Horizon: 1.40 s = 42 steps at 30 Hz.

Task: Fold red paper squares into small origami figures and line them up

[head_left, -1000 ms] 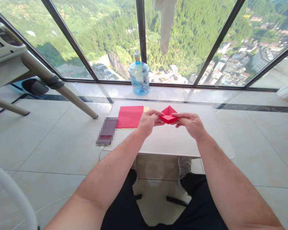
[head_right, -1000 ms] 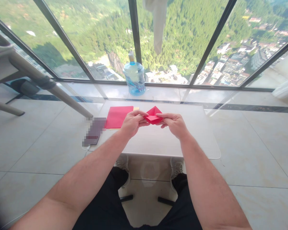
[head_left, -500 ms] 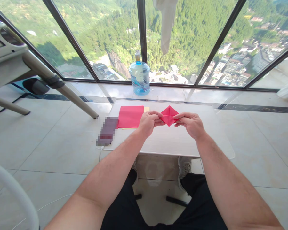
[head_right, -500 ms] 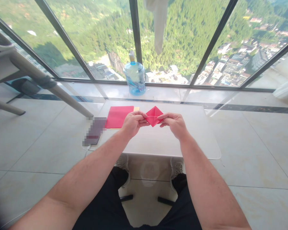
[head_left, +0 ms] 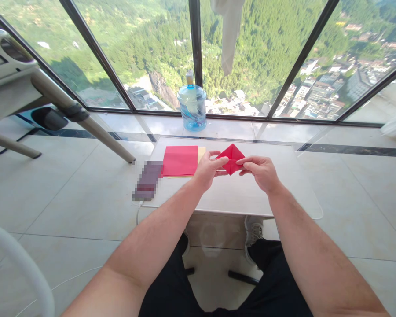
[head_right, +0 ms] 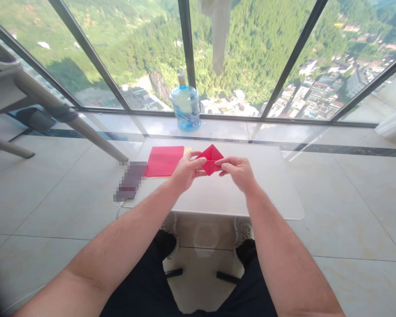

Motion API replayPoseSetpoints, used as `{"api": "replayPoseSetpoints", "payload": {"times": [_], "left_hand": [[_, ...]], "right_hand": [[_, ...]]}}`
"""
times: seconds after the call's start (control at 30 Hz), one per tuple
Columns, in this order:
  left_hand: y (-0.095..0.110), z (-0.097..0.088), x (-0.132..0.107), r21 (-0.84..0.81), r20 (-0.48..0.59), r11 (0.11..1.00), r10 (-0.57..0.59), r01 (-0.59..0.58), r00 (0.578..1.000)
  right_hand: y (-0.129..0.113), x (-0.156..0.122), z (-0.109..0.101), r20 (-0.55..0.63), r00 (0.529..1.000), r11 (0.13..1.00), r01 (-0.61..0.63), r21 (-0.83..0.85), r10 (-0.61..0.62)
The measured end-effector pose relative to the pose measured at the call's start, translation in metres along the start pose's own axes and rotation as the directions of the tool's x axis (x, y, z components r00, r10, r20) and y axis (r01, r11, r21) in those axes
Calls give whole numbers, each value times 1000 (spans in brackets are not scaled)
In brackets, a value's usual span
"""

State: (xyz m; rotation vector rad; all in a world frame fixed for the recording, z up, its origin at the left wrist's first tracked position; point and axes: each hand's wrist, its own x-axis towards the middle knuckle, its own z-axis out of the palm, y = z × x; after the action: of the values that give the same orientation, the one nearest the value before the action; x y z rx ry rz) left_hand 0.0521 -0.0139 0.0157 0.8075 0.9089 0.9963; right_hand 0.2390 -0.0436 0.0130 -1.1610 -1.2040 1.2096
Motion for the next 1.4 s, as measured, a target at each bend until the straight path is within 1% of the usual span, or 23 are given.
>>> {"api": "replayPoseSetpoints", "payload": {"times": [0.07,0.13,0.23,0.27,0.33,0.43,0.5,0.57,0.73,0.93,1.07,1.2,1.4], "left_hand": [[-3,3,-1,0,60,999,-48,48,997],[-6,5,-2,-26,83,997,-67,69,994],[-9,7,-1,-89,44,993,-69,73,997],[-9,7,-1,-106,31,992,-65,68,997],[-10,7,-1,-132,10,990,-47,47,999],[-11,8,0,-150,-4,989,-9,8,1000],[-12,8,1,-152,-1,988,9,-9,1000],[-14,8,1,-153,8,988,22,-21,1000],[-16,8,2,-156,30,988,11,-6,999],[-17,8,1,-159,28,987,-2,7,1000],[-18,8,2,-167,18,986,20,-17,1000],[-18,8,3,-154,-13,987,47,-48,999],[-18,8,3,-146,-25,988,49,-52,998]], "right_hand": [[0,0,2,2,1000,1000,8,-26,-8],[0,-1,4,5,1000,998,24,-57,-23],[2,-1,7,25,999,996,50,-71,-49],[3,-1,8,16,998,996,62,-61,-61],[4,-1,12,-41,996,997,76,-20,-77],[7,0,18,-130,991,999,26,31,-22],[8,1,21,-137,990,999,-35,27,38],[9,1,22,-141,987,997,-70,16,71],[10,1,23,-174,981,996,-82,38,87],[11,1,24,-168,983,998,-68,19,70],[11,1,24,-159,985,997,-67,35,72],[11,1,25,-156,984,996,-75,57,83],[11,1,25,-153,985,994,-67,82,79]]}}
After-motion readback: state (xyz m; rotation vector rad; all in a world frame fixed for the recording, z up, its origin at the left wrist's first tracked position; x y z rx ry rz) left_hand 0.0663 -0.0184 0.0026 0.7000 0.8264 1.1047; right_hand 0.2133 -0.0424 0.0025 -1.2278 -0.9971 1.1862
